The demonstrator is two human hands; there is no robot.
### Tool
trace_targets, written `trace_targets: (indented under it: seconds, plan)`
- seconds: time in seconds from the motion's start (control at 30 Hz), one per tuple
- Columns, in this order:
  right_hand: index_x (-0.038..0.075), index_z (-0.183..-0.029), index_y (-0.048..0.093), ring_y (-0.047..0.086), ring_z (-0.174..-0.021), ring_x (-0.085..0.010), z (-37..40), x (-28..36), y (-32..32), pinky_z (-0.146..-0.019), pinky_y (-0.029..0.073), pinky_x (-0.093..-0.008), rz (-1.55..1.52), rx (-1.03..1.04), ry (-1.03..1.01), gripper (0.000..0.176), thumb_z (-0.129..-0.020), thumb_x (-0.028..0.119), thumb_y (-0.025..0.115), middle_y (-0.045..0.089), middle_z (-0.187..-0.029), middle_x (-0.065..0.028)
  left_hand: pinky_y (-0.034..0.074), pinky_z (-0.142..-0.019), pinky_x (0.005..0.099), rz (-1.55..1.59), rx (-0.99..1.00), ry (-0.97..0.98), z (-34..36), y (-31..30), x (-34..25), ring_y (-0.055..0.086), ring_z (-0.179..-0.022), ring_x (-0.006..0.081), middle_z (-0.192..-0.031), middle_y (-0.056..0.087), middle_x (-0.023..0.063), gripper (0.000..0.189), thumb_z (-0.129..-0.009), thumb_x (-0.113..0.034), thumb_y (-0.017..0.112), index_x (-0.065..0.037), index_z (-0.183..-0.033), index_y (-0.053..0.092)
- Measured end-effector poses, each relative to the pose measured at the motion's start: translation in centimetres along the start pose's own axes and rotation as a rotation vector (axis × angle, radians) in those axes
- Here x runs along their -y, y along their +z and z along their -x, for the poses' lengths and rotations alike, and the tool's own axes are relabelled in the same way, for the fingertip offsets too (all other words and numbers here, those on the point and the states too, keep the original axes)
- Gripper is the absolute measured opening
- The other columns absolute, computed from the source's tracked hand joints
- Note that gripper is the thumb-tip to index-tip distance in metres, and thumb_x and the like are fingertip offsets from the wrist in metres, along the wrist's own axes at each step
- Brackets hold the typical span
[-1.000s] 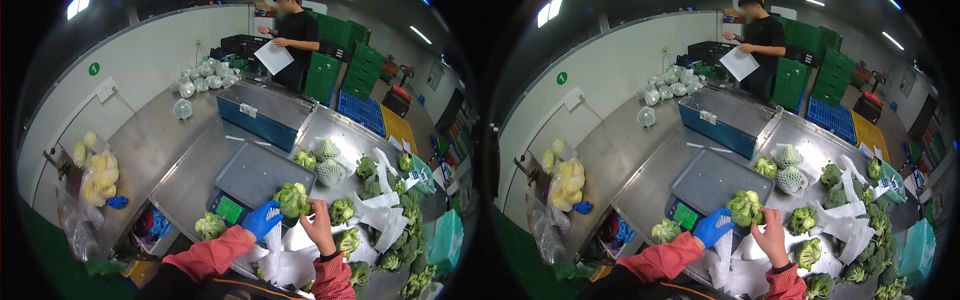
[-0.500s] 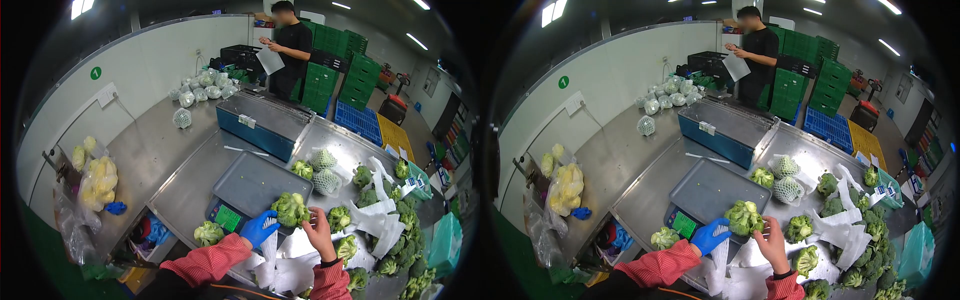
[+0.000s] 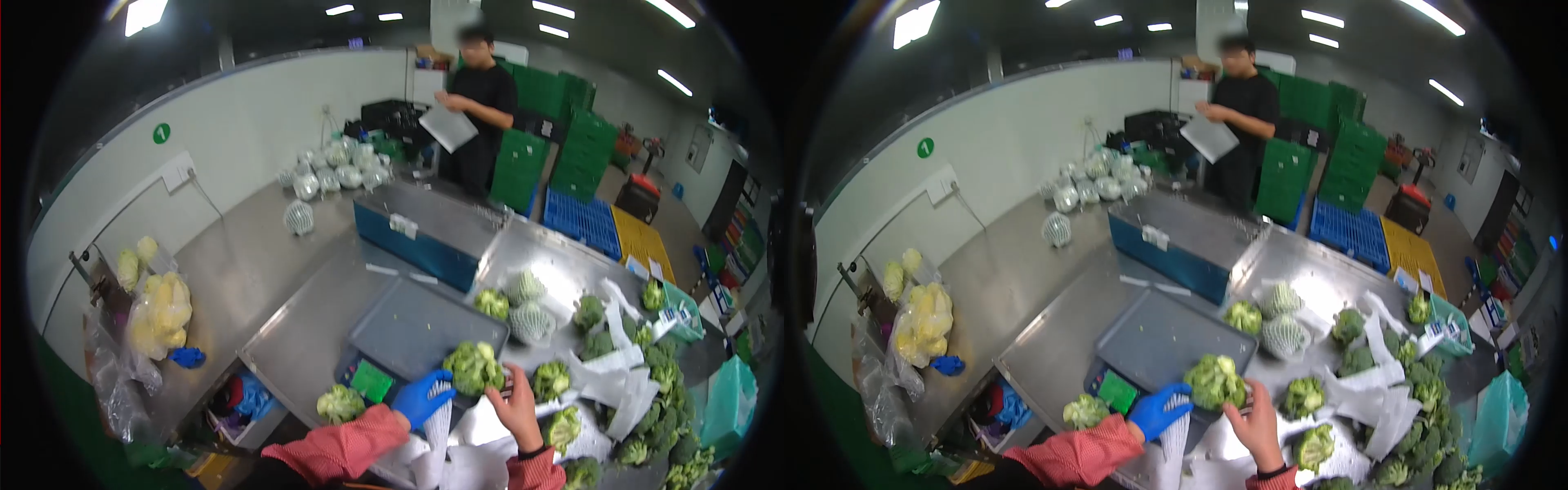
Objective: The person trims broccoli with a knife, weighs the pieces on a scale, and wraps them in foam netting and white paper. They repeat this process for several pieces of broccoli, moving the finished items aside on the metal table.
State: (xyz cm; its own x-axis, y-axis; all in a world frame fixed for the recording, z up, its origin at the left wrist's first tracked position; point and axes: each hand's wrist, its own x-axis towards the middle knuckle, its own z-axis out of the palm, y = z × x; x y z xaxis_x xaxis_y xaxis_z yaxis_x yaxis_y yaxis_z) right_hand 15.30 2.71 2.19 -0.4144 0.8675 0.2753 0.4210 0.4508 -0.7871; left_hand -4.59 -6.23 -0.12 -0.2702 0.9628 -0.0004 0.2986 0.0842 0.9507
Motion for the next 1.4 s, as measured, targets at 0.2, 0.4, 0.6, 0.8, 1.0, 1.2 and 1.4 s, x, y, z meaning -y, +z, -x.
trace_targets:
  seconds: [0.2, 0.4, 0.6, 0.8, 1.0, 1.2, 1.4]
  plan:
    - [0.001, -0.121, 0.047, 0.062, -0.066, -0.0195, 0.5, 0.6, -0.2, -0.059, 0.051, -0.0288, -0.064, 0.027, 0.086, 0.058, -0.074, 0.022, 0.074, 0.057, -0.092, -0.0143, 0.049, -0.084, 0.0344, 0.009, -0.019, 0.09, -0.1, -0.3, 1.0, 0.063, -0.099, 0.027, -0.106, 0.065, 0.0135, 0.038, -0.086, -0.032, 0.064, -0.01, -0.116, 0.057]
    - [0.002, -0.122, 0.046, 0.063, -0.067, -0.0192, 0.2, 1.2, -0.5, -0.06, 0.051, -0.0286, -0.052, 0.04, 0.103, 0.058, -0.075, 0.022, 0.074, 0.058, -0.091, -0.0134, 0.046, -0.088, 0.0262, 0.057, -0.015, 0.056, 0.1, -0.9, 2.3, 0.057, -0.097, 0.0114, -0.105, 0.063, 0.0064, 0.031, -0.089, -0.017, 0.063, -0.002, -0.115, 0.057]
    - [0.003, -0.126, 0.044, 0.062, -0.067, -0.0209, 0.5, 0.4, -0.8, -0.062, 0.05, -0.0302, -0.095, 0.054, 0.143, 0.06, -0.078, 0.028, 0.07, 0.056, -0.095, -0.0149, 0.045, -0.088, 0.0246, 0.512, -0.013, -0.097, 0.4, -1.7, 2.7, 0.056, -0.097, 0.0102, -0.106, 0.062, 0.0042, 0.024, -0.091, -0.011, 0.058, 0.001, -0.111, 0.059]
    - [0.003, -0.126, 0.045, 0.059, -0.071, -0.0237, 0.8, -0.9, -1.2, -0.067, 0.048, -0.0329, -0.144, 0.044, 0.121, 0.051, -0.086, 0.031, 0.06, 0.053, -0.095, -0.0145, 0.053, -0.081, 0.0353, 1.5, 0.374, -0.582, 1.9, -3.2, 2.9, 0.064, -0.084, 0.0197, -0.099, 0.065, 0.0101, 0.021, -0.093, -0.019, 0.053, -0.004, -0.106, 0.06]
    - [0.001, -0.119, 0.049, 0.055, -0.072, -0.0262, 2.9, 2.8, -2.9, -0.065, 0.046, -0.0332, 0.06, -0.104, 0.025, 0.044, -0.083, 0.024, 0.06, 0.052, -0.088, -0.0124, 0.048, -0.063, 0.0344, 1.977, 0.336, -1.173, 2.2, -1.1, 0.7, 0.061, -0.067, 0.0221, -0.07, 0.063, 0.0079, 0.01, -0.081, -0.017, 0.057, -0.009, -0.082, 0.063]
    - [0.0, -0.106, 0.057, 0.056, -0.085, -0.0215, 6.8, 4.7, -0.4, -0.079, 0.045, -0.03, -0.275, 0.407, -0.027, 0.03, -0.085, 0.021, 0.063, 0.055, -0.089, -0.0103, 0.049, -0.072, 0.0297, 1.056, 0.264, -0.291, 3.0, 1.8, -1.3, 0.061, -0.083, 0.0176, -0.09, 0.062, 0.0061, 0.019, -0.089, -0.02, 0.057, -0.005, -0.099, 0.06]
    - [0.005, -0.098, 0.052, 0.063, -0.082, -0.0201, 5.2, 4.1, -3.9, -0.077, 0.052, -0.0327, -1.619, -0.019, 0.485, 0.011, -0.09, 0.013, 0.052, 0.063, -0.092, -0.0063, 0.039, -0.097, 0.028, 0.964, 0.836, -0.503, 4.7, 2.0, 1.2, 0.051, -0.112, 0.0118, -0.126, 0.054, 0.0062, 0.041, -0.097, -0.028, 0.045, -0.001, -0.128, 0.05]
